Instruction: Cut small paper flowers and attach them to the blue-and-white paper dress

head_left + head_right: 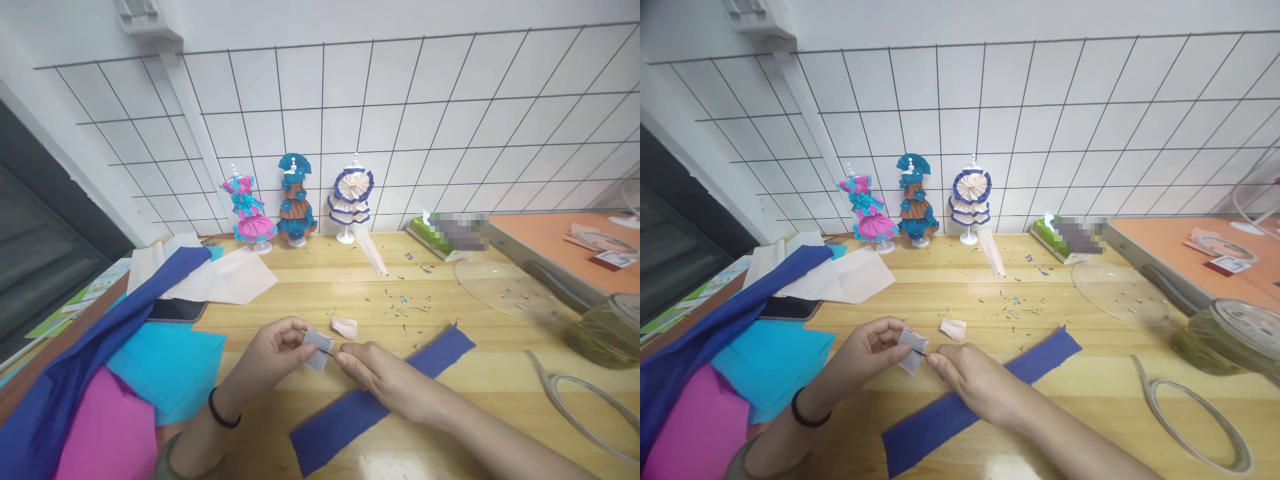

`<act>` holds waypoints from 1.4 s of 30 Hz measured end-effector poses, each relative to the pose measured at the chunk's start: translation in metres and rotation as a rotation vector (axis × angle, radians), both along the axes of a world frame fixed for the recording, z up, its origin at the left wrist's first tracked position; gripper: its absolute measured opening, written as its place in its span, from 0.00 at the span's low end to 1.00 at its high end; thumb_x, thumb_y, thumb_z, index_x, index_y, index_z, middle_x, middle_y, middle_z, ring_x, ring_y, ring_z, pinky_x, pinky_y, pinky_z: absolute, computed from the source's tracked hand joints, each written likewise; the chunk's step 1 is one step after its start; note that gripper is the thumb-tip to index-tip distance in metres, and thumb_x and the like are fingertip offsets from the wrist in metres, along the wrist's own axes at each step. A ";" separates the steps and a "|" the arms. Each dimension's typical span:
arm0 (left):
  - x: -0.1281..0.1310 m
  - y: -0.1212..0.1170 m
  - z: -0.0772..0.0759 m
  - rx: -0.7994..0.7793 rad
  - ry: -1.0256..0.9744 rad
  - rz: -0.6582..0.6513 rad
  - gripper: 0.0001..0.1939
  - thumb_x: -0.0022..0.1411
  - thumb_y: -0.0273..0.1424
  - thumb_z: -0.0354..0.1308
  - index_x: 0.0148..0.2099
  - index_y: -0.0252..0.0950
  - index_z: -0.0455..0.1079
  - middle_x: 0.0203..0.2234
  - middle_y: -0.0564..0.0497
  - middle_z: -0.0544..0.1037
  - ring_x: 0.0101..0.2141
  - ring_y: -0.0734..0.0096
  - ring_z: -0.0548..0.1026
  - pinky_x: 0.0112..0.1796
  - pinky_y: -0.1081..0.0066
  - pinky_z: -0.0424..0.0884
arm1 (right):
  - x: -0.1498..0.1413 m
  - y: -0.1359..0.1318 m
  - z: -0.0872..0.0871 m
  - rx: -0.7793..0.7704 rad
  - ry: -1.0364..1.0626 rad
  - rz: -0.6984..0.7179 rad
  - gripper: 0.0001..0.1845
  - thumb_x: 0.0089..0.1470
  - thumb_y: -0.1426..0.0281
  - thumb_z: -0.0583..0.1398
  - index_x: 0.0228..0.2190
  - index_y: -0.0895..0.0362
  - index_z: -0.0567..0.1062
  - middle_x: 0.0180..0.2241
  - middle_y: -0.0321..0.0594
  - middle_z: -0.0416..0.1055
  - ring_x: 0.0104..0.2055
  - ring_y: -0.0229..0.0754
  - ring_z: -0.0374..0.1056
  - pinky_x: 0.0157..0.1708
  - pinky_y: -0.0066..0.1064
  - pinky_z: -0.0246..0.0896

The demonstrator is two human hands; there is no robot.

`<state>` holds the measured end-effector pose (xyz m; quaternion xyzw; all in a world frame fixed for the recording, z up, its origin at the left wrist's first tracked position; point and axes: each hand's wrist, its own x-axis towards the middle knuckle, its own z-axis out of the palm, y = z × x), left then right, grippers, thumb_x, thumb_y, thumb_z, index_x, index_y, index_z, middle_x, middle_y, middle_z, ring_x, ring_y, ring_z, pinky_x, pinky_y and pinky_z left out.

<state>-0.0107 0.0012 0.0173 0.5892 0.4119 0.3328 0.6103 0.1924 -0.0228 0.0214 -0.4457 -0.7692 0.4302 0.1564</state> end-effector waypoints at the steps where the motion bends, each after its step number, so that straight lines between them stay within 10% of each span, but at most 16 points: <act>1: 0.000 0.000 -0.001 0.005 -0.005 -0.001 0.09 0.52 0.31 0.59 0.35 0.34 0.66 0.31 0.50 0.77 0.32 0.71 0.73 0.35 0.73 0.67 | 0.000 0.000 0.000 0.002 0.000 0.000 0.20 0.60 0.58 0.41 0.22 0.56 0.56 0.20 0.31 0.52 0.22 0.33 0.49 0.22 0.25 0.46; 42: 0.009 -0.005 -0.006 -0.027 -0.098 0.034 0.16 0.49 0.31 0.61 0.42 0.35 0.65 0.26 0.52 0.75 0.29 0.73 0.72 0.32 0.73 0.66 | -0.004 -0.001 -0.002 -0.072 0.169 -0.024 0.22 0.59 0.56 0.40 0.20 0.55 0.53 0.20 0.31 0.49 0.22 0.34 0.48 0.22 0.25 0.48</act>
